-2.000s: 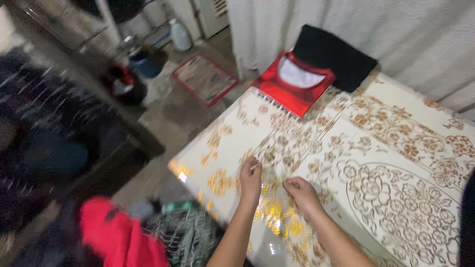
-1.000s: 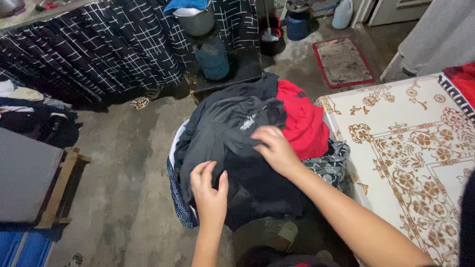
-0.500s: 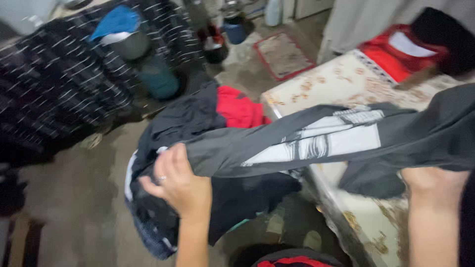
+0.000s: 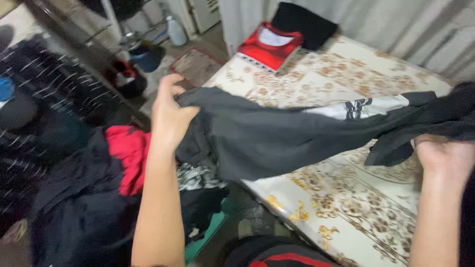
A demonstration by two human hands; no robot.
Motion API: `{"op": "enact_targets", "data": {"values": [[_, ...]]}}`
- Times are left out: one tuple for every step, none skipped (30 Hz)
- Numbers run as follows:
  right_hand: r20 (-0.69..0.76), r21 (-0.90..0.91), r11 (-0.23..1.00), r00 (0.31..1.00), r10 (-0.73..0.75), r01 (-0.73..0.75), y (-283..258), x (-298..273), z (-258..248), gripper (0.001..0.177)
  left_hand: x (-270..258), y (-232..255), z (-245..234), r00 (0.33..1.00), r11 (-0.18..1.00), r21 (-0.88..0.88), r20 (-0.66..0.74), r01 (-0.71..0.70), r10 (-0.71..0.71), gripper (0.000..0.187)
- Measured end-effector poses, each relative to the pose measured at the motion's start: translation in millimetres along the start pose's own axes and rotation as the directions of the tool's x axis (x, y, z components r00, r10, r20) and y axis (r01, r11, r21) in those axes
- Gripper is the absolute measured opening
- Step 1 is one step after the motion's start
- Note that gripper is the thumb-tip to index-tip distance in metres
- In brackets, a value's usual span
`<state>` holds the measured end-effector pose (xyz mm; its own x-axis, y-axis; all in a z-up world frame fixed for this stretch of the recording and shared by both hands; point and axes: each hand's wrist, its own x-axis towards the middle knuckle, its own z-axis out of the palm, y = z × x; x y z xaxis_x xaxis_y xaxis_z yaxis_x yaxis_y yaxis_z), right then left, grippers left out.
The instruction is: The person folds a black t-shirt and a white tank top on a patterned tablecloth by smoothing the fabric and folding the sides toward the center.
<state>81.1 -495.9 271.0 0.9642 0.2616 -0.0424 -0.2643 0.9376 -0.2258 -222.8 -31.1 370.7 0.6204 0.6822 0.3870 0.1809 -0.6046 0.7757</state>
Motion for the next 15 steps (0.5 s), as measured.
{"op": "enact_targets", "data": {"values": [[-0.073, -0.03, 0.998, 0.996, -0.059, 0.057, -20.5, -0.7, -7.4, 0.031, 13.8, 4.7, 22.7, 1.0, 1.0, -0.012, 0.021, -0.013, 0.013, 0.068], [-0.144, -0.062, 0.992, 0.982, -0.119, 0.111, -40.6, -0.8, -15.4, 0.038, 25.1, 10.0, 44.3, 0.989, 0.996, -0.039, 0.119, -0.08, 0.084, 0.057], [-0.149, -0.066, 0.988, 0.977, -0.15, 0.142, -62.6, -2.1, -26.2, 0.038, 32.6, 15.5, 64.3, 0.964, 0.986, -0.077, 0.215, -0.145, 0.159, 0.047], [-0.086, -0.074, 0.986, 0.984, -0.155, 0.148, -84.4, -5.4, -39.5, 0.035, 38.3, 20.7, 78.1, 0.956, 0.983, -0.097, 0.235, -0.157, 0.176, 0.047], [-0.033, -0.085, 0.985, 0.987, -0.156, 0.152, -105.4, -13.8, -55.8, 0.033, 41.8, 25.1, 85.3, 0.904, 0.995, -0.038, 0.416, -0.094, 0.101, 0.046], [-0.048, -0.088, 0.98, 0.982, -0.184, 0.179, -127.7, -22.1, -70.9, 0.033, 45.9, 29.9, 92.2, 0.816, 0.998, 0.035, 0.577, -0.047, 0.018, 0.046], [-0.089, -0.112, 0.97, 0.97, -0.225, 0.215, -147.7, -28.9, -85.4, 0.032, 51.1, 33.7, 96.9, 0.799, 0.998, 0.027, 0.601, -0.055, 0.028, 0.046], [-0.126, -0.152, 0.957, 0.955, -0.268, 0.248, -165.6, -36.0, -99.7, 0.032, 56.5, 35.9, 98.5, 0.708, 0.996, 0.024, 0.705, -0.085, 0.043, 0.043], [-0.155, -0.196, 0.94, 0.938, -0.309, 0.278, -182.2, -41.3, -112.4, 0.031, 62.8, 36.9, 100.2, 0.609, 0.993, 0.015, 0.791, -0.119, 0.061, 0.041], [-0.182, -0.257, 0.921, 0.921, -0.343, 0.293, -198.2, -45.4, -124.1, 0.031, 66.8, 35.5, 102.5, 0.592, 0.991, 0.004, 0.802, -0.131, 0.075, 0.041], [-0.211, -0.324, 0.896, 0.9, -0.381, 0.303, -212.8, -50.3, -136.0, 0.031, 69.2, 31.2, 105.8, 0.522, 0.99, -0.137, 0.847, 0.033, 0.1, 0.046], [-0.238, -0.395, 0.868, 0.878, -0.414, 0.302, -225.4, -54.2, -148.0, 0.031, 74.7, 25.6, 112.4, 0.451, 0.945, -0.252, 0.882, 0.209, 0.136, 0.052], [-0.275, -0.485, 0.831, 0.854, -0.442, 0.274, -234.5, -57.6, -160.8, 0.031, 82.4, 19.1, 122.0, 0.427, 0.945, -0.252, 0.892, 0.206, 0.145, 0.052], [-0.31, -0.574, 0.784, 0.825, -0.473, 0.235, -242.8, -58.1, -172.4, 0.031, 89.1, 10.9, 136.0, 0.452, 0.945, -0.262, 0.879, 0.195, 0.15, 0.052], [-0.341, -0.66, 0.73, 0.796, -0.5, 0.175, -245.8, -56.4, -185.4, 0.031, 94.3, 0.6, 154.4, 0.476, 0.945, -0.272, 0.865, 0.18, 0.158, 0.052]]}}
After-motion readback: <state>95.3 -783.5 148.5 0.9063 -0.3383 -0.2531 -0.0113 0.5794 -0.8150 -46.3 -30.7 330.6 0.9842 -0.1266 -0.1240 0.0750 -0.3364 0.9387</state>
